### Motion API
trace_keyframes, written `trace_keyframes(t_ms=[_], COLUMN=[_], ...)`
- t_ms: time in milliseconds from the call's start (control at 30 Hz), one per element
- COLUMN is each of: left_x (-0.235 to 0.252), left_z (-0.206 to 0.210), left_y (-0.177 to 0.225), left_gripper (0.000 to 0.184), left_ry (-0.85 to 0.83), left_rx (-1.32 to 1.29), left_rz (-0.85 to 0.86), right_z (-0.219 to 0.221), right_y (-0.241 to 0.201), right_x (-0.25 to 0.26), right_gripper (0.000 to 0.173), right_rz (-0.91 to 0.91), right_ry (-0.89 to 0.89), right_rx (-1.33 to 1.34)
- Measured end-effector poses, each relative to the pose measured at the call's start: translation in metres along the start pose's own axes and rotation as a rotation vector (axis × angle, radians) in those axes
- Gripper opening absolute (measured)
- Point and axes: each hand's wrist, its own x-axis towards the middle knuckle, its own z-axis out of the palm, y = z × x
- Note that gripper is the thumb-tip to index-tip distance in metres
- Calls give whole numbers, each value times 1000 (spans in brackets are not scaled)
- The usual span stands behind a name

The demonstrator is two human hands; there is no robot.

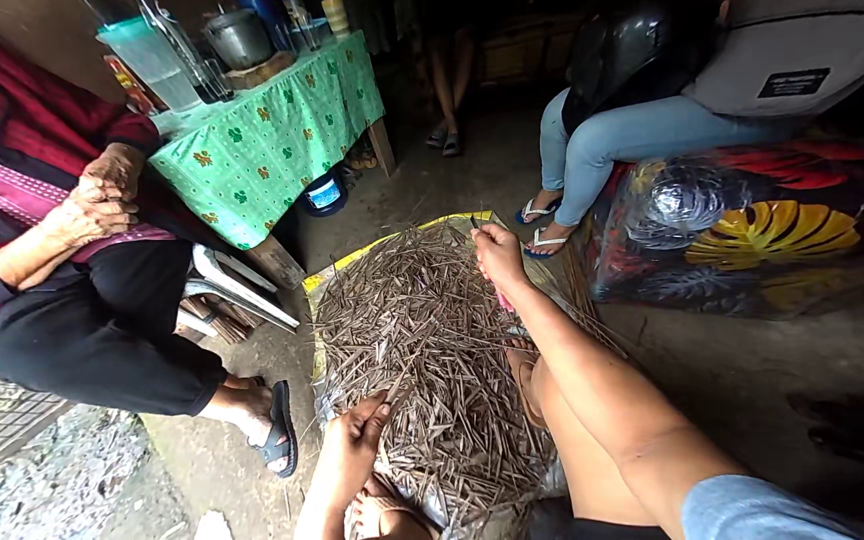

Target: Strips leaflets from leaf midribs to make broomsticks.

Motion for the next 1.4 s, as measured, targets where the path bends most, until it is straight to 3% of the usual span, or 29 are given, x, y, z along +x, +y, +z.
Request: trace_keyframes(t_ms=[333, 533, 733, 800, 867, 933, 1000, 1100, 1233, 1333, 1400], left_x=[-10, -13, -2, 4, 10, 16, 22, 29, 27, 25, 25], left_z=[-10, -19, -14, -12, -9, -6, -1, 8, 8, 3, 1], left_y=[-9, -16, -12, -12, -11, -8, -5, -2, -1, -1, -1], left_gripper=[32, 32, 30, 30, 30, 30, 30, 30, 31, 30, 30], left_ry=[-18, 22, 42, 28, 9, -7, -48, -116, -184, -169, -133], left_rx=[-49, -76, -140, -120, -106, -103, -107, -133, -193, -146, -84], left_rz=[-49, -85, -128, -170, -194, -209, -230, -227, -301, -316, -296], right_z=[-10, -22, -29, -25, -13, 6, 24, 38, 35, 30, 26], right_y=[1, -15, -14, -12, -10, -10, -10, -8, -9, -1, -2], right_x=[14, 11, 21, 12, -13, -43, -63, -72, -59, -43, -54], right_gripper=[33, 24, 39, 33, 24, 27, 30, 21, 15, 20, 35], right_rz=[16, 178, 440, 437, 411, 408, 439, 456, 386, 144, -33], right_ry=[65, 66, 121, 50, -175, -368, -447, -492, -385, -294, -373], right_rx=[-4, 353, 815, 697, 442, 302, 250, 226, 171, -133, -364])
